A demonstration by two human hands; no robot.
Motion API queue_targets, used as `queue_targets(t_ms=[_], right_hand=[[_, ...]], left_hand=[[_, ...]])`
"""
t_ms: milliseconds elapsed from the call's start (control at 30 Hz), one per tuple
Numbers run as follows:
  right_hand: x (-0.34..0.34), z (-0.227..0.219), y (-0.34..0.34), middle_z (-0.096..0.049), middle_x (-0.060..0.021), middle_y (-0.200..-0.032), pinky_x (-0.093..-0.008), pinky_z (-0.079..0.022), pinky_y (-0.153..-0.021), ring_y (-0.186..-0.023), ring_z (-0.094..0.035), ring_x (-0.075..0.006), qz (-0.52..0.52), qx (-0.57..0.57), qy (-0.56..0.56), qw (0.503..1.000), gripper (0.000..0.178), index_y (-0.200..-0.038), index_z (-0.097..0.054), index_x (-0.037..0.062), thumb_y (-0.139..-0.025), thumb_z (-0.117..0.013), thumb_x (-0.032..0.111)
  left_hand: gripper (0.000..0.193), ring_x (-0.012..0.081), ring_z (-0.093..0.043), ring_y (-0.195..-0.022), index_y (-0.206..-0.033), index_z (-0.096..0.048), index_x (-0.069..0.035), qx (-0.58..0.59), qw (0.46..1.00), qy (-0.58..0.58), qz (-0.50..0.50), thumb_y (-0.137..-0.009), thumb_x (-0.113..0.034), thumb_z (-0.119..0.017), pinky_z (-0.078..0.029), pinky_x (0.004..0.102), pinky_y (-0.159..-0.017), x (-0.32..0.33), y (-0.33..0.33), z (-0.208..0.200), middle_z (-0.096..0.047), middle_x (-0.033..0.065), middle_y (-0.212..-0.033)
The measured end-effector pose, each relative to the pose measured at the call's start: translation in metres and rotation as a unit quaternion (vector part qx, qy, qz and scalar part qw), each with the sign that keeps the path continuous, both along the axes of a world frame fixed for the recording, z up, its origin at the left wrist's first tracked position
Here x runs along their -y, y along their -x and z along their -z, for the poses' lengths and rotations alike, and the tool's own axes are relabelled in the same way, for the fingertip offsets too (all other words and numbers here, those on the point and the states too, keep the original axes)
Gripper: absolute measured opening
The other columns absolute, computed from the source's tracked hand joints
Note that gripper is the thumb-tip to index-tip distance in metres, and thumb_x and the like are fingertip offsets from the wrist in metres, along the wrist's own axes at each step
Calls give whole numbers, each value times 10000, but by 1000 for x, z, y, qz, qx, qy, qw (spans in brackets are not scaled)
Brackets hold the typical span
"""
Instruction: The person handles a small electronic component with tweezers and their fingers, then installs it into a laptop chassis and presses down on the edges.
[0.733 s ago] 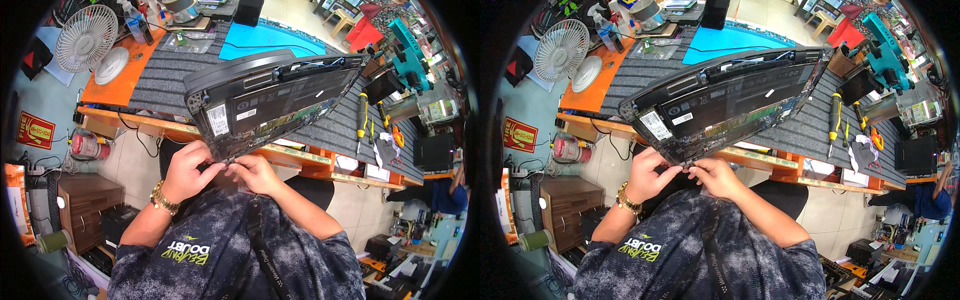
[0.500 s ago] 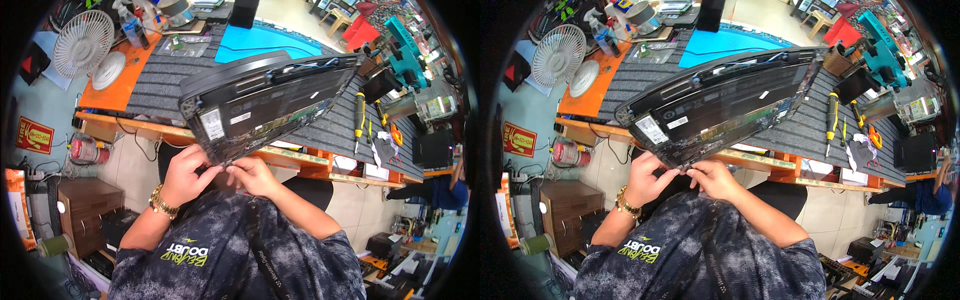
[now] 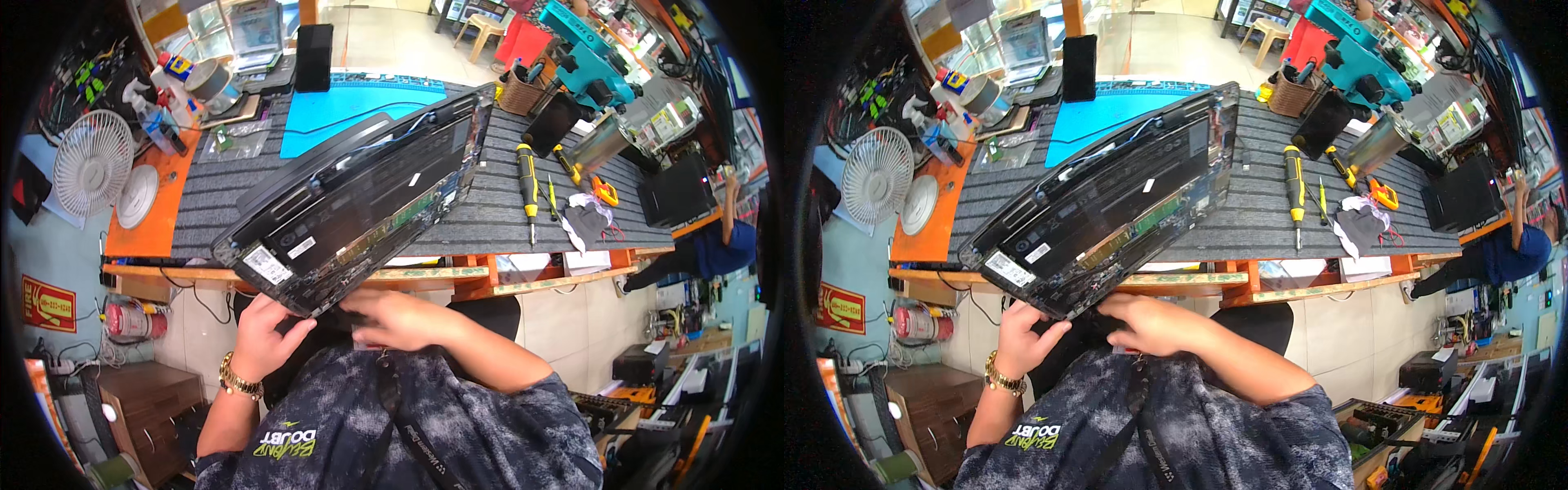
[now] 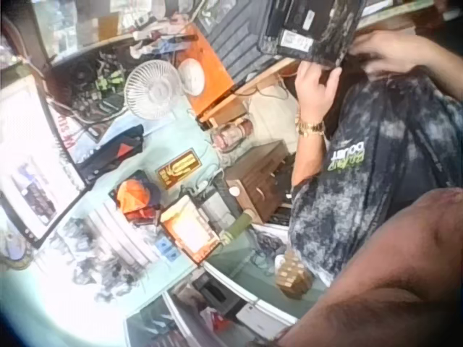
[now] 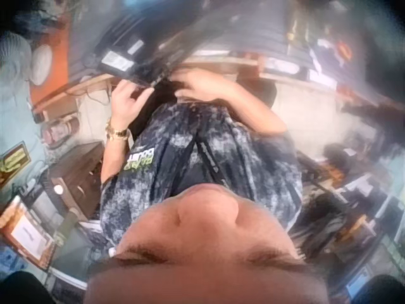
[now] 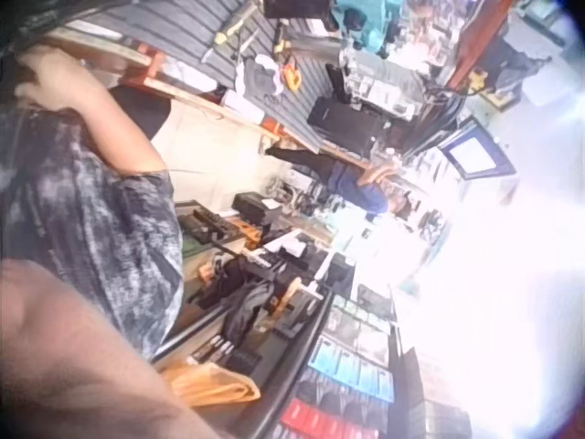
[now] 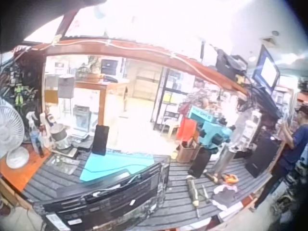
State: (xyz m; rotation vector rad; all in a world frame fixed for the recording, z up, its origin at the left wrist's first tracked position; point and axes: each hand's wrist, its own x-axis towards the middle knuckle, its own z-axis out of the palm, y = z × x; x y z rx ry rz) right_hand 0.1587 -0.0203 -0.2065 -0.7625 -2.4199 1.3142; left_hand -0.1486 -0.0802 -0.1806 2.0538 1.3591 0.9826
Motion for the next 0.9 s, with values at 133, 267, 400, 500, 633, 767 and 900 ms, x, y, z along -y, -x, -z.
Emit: queue_targets(t_ms=[133,267,400,500,633,767,900], right_hand=[[-25,-90,-73,-855,-150,-1200,-409,-658,-882,-1028,-841,-287,-74,37,105,991,368,-1327,-772,-25,-1088,-817,252],[-66,-137,-135,-772,-65,-885,-299,-600,-725,-811,-767,-155,202,-277,75,936,167,-1005,-769,4,-1062,-815,154],[-144,-160,-149,-700,-2,-938,-271,-541,-758,-799,-638,-99,376,-399,-152,822,121,-1112,-722,38,-1118,-769,150],[-186,-165,-123,-747,-12,-1095,-302,-561,-954,-1012,-691,-118,384,-377,-182,823,217,-1213,-736,17,-1086,-825,169],[-208,-162,-97,-776,6,-1032,-269,-562,-863,-932,-693,-77,322,-364,-75,871,178,-1120,-752,36,-1061,-854,170],[-189,-165,-80,-675,63,-905,-234,-471,-702,-790,-559,-22,368,-348,-106,856,237,-923,-674,73,-1005,-890,131],[-169,-168,-82,-641,41,-849,-263,-454,-685,-780,-541,-49,322,-395,-206,836,276,-858,-604,55,-965,-858,34]], left_hand=[[615,218,-692,-856,-1067,-808,-15,27,999,-39,1,-776,-486,-1075,-579,358,-774,-1,30,10,-745,74,-970],[934,202,-679,-989,-1186,-755,50,185,979,-59,-53,-976,-860,-709,-548,345,-881,-13,42,-10,-717,98,-1102],[1057,276,-617,-1396,-1484,-611,147,279,952,-121,-20,-1064,-823,-623,-441,427,-1245,-38,26,-57,-634,166,-1451],[1004,259,-622,-1319,-1444,-635,141,275,949,-150,-16,-1073,-792,-639,-465,407,-1176,-52,2,-89,-634,158,-1376],[913,241,-643,-1158,-1303,-700,103,245,957,-145,-56,-1026,-766,-736,-511,388,-1040,-52,-14,-90,-671,160,-1253],[851,256,-652,-1067,-1226,-714,67,193,954,-202,-108,-991,-747,-798,-519,396,-973,-47,-35,-88,-697,145,-1137],[839,268,-660,-871,-1161,-727,30,176,929,-301,-123,-968,-783,-793,-534,407,-795,-41,-41,-67,-687,127,-997]])
